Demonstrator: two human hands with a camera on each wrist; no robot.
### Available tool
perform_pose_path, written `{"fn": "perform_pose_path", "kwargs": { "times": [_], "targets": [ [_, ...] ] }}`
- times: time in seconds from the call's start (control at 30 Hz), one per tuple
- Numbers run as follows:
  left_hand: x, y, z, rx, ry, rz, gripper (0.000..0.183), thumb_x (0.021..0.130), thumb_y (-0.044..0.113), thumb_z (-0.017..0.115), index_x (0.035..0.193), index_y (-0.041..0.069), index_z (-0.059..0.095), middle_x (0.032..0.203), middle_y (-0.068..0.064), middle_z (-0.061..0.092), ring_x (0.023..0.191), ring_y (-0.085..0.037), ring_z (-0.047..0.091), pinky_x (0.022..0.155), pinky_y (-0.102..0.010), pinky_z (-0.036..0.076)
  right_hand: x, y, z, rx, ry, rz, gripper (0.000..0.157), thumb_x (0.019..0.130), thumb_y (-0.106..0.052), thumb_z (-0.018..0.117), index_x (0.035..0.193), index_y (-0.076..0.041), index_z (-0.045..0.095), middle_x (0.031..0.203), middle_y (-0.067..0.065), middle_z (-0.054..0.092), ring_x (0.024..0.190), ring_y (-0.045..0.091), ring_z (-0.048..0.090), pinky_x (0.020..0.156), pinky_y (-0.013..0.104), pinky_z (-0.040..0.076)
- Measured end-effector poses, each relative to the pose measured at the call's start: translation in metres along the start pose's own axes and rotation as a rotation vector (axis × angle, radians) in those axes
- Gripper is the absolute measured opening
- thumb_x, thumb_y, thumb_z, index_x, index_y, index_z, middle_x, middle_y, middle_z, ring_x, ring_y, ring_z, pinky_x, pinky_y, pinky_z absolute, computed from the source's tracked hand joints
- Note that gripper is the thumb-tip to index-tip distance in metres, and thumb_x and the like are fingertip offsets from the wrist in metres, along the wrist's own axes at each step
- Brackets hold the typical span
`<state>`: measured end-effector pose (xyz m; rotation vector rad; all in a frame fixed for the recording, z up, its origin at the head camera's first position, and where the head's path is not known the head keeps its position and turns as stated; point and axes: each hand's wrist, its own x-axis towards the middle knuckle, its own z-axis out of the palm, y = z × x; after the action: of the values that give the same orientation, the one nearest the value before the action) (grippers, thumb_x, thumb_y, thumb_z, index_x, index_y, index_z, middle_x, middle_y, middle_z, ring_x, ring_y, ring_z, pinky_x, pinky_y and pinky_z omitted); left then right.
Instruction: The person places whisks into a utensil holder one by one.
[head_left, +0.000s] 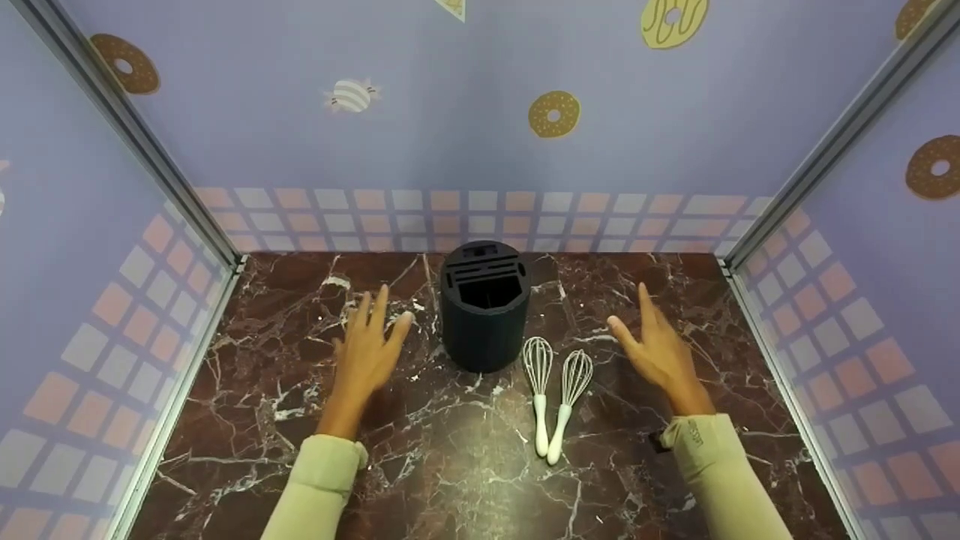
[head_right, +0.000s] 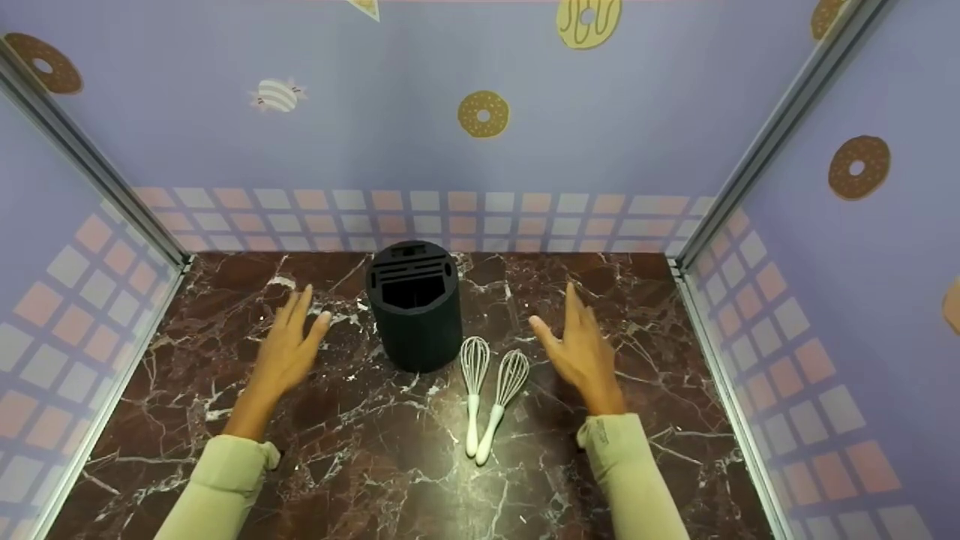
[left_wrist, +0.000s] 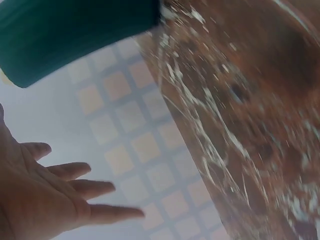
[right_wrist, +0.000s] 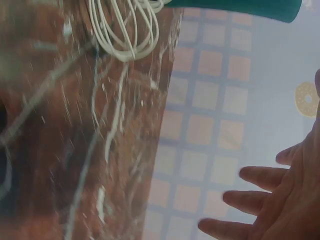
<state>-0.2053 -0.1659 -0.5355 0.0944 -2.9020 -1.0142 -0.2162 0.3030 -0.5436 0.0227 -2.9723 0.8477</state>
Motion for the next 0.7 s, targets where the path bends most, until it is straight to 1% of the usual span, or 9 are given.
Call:
{"fn": "perform_pose_path", "kwargs": {
  "times": [0.03,0.1,0.17,0.23,0.37,0.43,0.5,0.6,0.7],
  "targets": [
    [0.000,0.003,0.001,-0.049,0.005,0.008,0.077,0.100,0.073,0.030,0.165,0.035,0.014,0.171,-0.014,0.016,0.156,-0.046,0.015,0.114,-0.078,0.013,-0.003,0.000,0.003,0.020,0.003,0.005,0.091,0.098,-0.074,0.037,0.166,-0.029,-0.003,0.165,0.026,0.026,0.143,0.056,0.035,0.108,0.076,0.030],
    [0.001,0.010,0.004,-0.145,0.025,0.026,0.072,0.104,0.066,0.034,0.164,0.029,0.022,0.167,-0.017,0.027,0.153,-0.046,0.024,0.117,-0.071,0.022,-0.007,0.000,0.010,0.059,0.012,0.018,0.091,0.099,-0.072,0.040,0.166,-0.024,0.001,0.160,0.031,0.034,0.139,0.057,0.041,0.109,0.072,0.033],
    [0.003,0.017,0.007,-0.240,0.050,0.044,0.067,0.106,0.057,0.039,0.162,0.023,0.030,0.162,-0.019,0.036,0.149,-0.046,0.032,0.119,-0.064,0.027,-0.010,0.000,0.018,0.102,0.017,0.036,0.091,0.100,-0.068,0.044,0.166,-0.017,0.007,0.154,0.035,0.039,0.135,0.057,0.045,0.110,0.069,0.035],
    [0.005,0.024,0.010,-0.312,0.070,0.050,0.062,0.107,0.051,0.043,0.160,0.020,0.037,0.156,-0.019,0.044,0.145,-0.043,0.040,0.118,-0.061,0.031,-0.014,0.001,0.027,0.147,0.017,0.064,0.091,0.100,-0.064,0.048,0.165,-0.011,0.014,0.149,0.039,0.043,0.134,0.058,0.046,0.111,0.067,0.036],
    [0.010,0.039,0.015,-0.401,0.083,0.040,0.055,0.108,0.046,0.045,0.156,0.019,0.044,0.148,-0.018,0.053,0.133,-0.039,0.054,0.111,-0.057,0.041,-0.022,0.001,0.043,0.234,0.001,0.149,0.088,0.100,-0.059,0.055,0.160,-0.003,0.025,0.141,0.034,0.055,0.131,0.054,0.052,0.112,0.063,0.038],
    [0.013,0.047,0.018,-0.430,0.081,0.029,0.054,0.108,0.046,0.045,0.155,0.020,0.045,0.145,-0.016,0.056,0.128,-0.037,0.058,0.108,-0.055,0.043,-0.026,0.001,0.051,0.290,-0.010,0.202,0.087,0.099,-0.058,0.057,0.157,0.000,0.031,0.131,0.029,0.065,0.121,0.050,0.062,0.104,0.058,0.047],
    [0.017,0.053,0.020,-0.456,0.078,0.028,0.054,0.108,0.046,0.046,0.155,0.021,0.046,0.141,-0.015,0.058,0.125,-0.036,0.060,0.106,-0.053,0.045,-0.031,0.000,0.058,0.352,-0.020,0.253,0.085,0.097,-0.058,0.061,0.153,0.001,0.036,0.120,0.025,0.071,0.105,0.044,0.070,0.092,0.051,0.056],
    [0.023,0.060,0.025,-0.478,0.071,0.028,0.054,0.107,0.047,0.046,0.155,0.022,0.045,0.141,-0.014,0.059,0.125,-0.034,0.059,0.107,-0.051,0.044,-0.039,-0.002,0.069,0.474,-0.054,0.332,0.081,0.095,-0.053,0.067,0.148,0.002,0.040,0.114,0.027,0.071,0.085,0.038,0.075,0.070,0.044,0.062],
    [0.028,0.064,0.029,-0.492,0.048,0.034,0.057,0.107,0.051,0.045,0.156,0.024,0.043,0.145,-0.016,0.055,0.131,-0.033,0.056,0.110,-0.053,0.042,-0.047,-0.003,0.080,0.595,-0.091,0.404,0.076,0.094,-0.047,0.071,0.143,0.003,0.041,0.117,0.029,0.067,0.084,0.034,0.076,0.067,0.044,0.062]
  ]
}}
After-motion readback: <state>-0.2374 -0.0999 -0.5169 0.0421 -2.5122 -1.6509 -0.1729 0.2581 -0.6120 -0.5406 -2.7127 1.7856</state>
